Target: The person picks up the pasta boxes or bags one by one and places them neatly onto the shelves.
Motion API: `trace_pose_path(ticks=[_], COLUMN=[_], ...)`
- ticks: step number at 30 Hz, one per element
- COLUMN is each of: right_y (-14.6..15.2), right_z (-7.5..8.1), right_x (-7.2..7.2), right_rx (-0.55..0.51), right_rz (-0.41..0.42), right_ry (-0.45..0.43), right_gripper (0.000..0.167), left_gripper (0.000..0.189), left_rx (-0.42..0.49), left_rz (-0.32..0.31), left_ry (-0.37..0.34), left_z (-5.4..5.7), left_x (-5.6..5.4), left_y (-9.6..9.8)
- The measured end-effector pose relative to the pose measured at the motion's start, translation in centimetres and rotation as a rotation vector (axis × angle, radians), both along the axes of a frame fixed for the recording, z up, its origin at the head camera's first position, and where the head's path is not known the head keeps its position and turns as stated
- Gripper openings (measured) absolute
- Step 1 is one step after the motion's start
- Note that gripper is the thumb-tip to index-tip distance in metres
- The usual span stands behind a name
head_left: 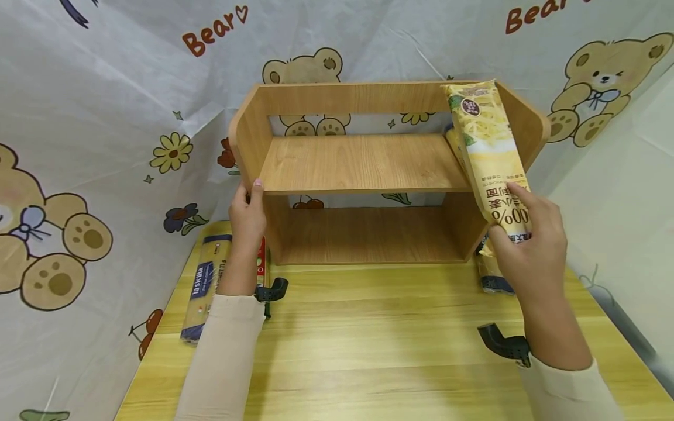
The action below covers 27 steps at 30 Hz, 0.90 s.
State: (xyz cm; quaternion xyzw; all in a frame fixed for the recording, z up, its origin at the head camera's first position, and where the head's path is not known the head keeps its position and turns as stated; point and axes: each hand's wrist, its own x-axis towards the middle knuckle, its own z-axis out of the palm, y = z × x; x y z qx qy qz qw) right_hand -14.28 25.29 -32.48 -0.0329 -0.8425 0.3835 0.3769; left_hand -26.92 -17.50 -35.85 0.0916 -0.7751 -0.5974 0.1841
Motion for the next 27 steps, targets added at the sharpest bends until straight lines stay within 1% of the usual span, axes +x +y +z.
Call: trace_pose_path(ticks=[4,8,12,14,18,21,23,27], right_y=[-0.5,-1.2,-1.8,-2.1,-2.7,-3.0,-3.2,-3.6], right_z=[0.4,1.0,1.6,1.8,2.3,2.6,2.7,3.0], right_x=[-0.4,-0.4,-0.4,-0.5,-0.7,-1.0,-1.2,-1.8], right_rx=[0.024,0.034,0.061,0.092,0.173,0.233,0.262,0.295], right_rz=[0.021,0.036,0.055,0.057,0.028,0.019,0.028,0.048], right_ry=[-0.018,-0.045,-0.106,-0.137,-0.242,-0.289,-0.283,-0.227], right_gripper=[0.066,0.064,0.064,0.063,0.061,0.060,0.057,0.050], left_gripper=[0.058,0.058,0.057,0.057,0.058,0.058,0.058,0.059], left_rx=[0.001,0.002,0.004,0.004,0.000,0.000,0.001,0.000], left_rz=[-0.005,-0.014,-0.013,-0.011,-0.005,-0.008,-0.011,-0.012], left_ry=[-0.009,-0.010,-0.011,-0.013,-0.017,-0.023,-0.022,-0.024], left_z=[0.1,0.2,0.2,0.3,0.3,0.3,0.3,0.4], left_x=[0.1,0.2,0.3,0.4,0.3,0.3,0.3,0.3], left_y=[0.1,0.1,0.0,0.0,0.0,0.0,0.0,0.0])
